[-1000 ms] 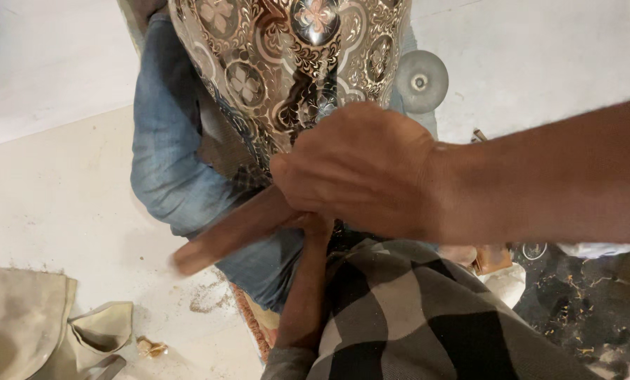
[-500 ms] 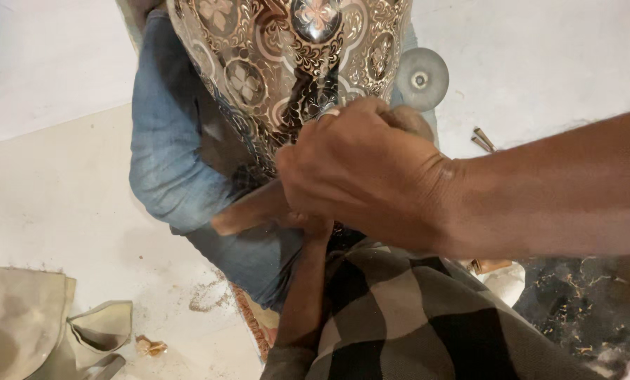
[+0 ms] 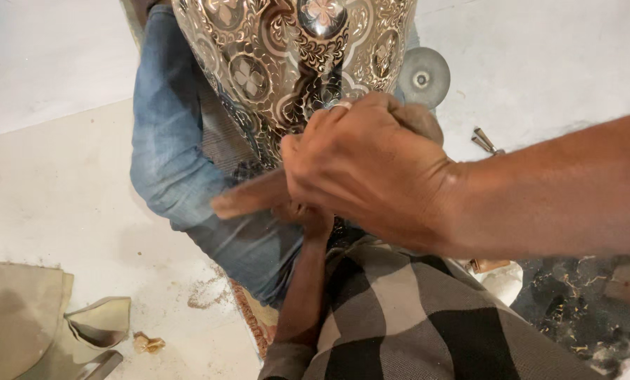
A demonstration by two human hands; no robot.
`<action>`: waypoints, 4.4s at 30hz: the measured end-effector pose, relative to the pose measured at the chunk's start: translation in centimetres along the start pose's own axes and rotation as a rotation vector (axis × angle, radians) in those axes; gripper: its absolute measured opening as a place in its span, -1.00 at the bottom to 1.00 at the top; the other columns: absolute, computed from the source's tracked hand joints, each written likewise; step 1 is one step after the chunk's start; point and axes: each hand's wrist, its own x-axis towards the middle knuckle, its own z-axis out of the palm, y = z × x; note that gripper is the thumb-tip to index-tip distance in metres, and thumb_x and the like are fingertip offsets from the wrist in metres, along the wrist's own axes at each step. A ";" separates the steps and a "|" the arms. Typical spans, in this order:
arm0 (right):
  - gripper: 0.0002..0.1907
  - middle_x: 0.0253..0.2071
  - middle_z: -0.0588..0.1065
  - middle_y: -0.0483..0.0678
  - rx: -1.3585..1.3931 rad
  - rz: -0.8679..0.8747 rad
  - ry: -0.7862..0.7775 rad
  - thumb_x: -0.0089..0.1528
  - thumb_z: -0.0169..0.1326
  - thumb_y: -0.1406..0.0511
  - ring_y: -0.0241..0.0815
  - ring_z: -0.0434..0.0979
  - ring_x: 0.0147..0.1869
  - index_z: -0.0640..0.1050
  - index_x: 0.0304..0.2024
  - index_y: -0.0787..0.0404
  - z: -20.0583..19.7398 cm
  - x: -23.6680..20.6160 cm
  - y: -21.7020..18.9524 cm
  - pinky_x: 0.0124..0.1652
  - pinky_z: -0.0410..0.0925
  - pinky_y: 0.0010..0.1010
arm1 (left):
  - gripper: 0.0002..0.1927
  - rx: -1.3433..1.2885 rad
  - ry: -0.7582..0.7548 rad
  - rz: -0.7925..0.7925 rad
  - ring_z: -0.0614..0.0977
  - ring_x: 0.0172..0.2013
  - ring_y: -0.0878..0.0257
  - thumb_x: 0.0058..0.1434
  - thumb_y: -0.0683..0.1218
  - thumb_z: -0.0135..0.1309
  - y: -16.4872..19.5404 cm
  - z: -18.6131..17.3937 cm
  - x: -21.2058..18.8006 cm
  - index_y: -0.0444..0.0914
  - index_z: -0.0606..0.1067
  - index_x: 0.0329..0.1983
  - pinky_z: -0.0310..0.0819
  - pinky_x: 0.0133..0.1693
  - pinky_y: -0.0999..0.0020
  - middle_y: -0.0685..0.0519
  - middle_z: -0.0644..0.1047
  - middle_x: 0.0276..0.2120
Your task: The person sits with a large engraved brass vase held between their legs and carves decorative patterns into its surface, holding a chisel against the metal with one hand while striking it with a wooden mallet in the other. They reposition the chisel repeatedly across different areas of the vase and briefly handle a round abrasive disc partway through.
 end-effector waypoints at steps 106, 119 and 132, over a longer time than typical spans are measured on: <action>-0.70 -0.58 0.22 -0.15 0.338 -0.126 -0.253 0.39 -0.13 0.20 -0.34 0.26 -0.63 0.25 0.01 0.30 1.4 0.7 0.5 -0.70 0.25 -0.51 | -0.43 -0.164 -0.110 -0.011 0.65 -0.07 0.20 0.20 0.10 0.32 4.8 1.5 2.9 -0.41 0.49 0.07 0.59 0.07 0.24 0.03 0.60 -0.04; -0.63 -0.54 0.26 -0.06 0.167 -0.132 -0.410 0.39 -0.19 0.31 -0.32 0.29 -0.64 0.15 0.15 0.45 1.7 0.5 0.5 -0.69 0.23 -0.49 | -0.65 -0.140 -0.017 -0.122 0.60 -0.44 0.43 0.03 -0.04 0.02 5.8 1.5 3.6 -0.22 0.61 -0.15 0.55 -0.24 0.52 0.20 0.60 -0.45; -0.63 -0.45 0.46 -0.08 0.279 -0.002 -0.235 0.19 0.10 0.20 -0.14 0.60 -0.44 0.32 -0.05 0.19 1.6 0.5 1.6 -0.54 0.43 -0.34 | -0.81 0.256 0.086 0.201 0.26 -0.66 0.39 -0.02 -0.26 0.10 4.7 1.5 3.2 -0.24 0.30 -0.56 0.05 -0.49 0.36 0.07 0.25 -0.65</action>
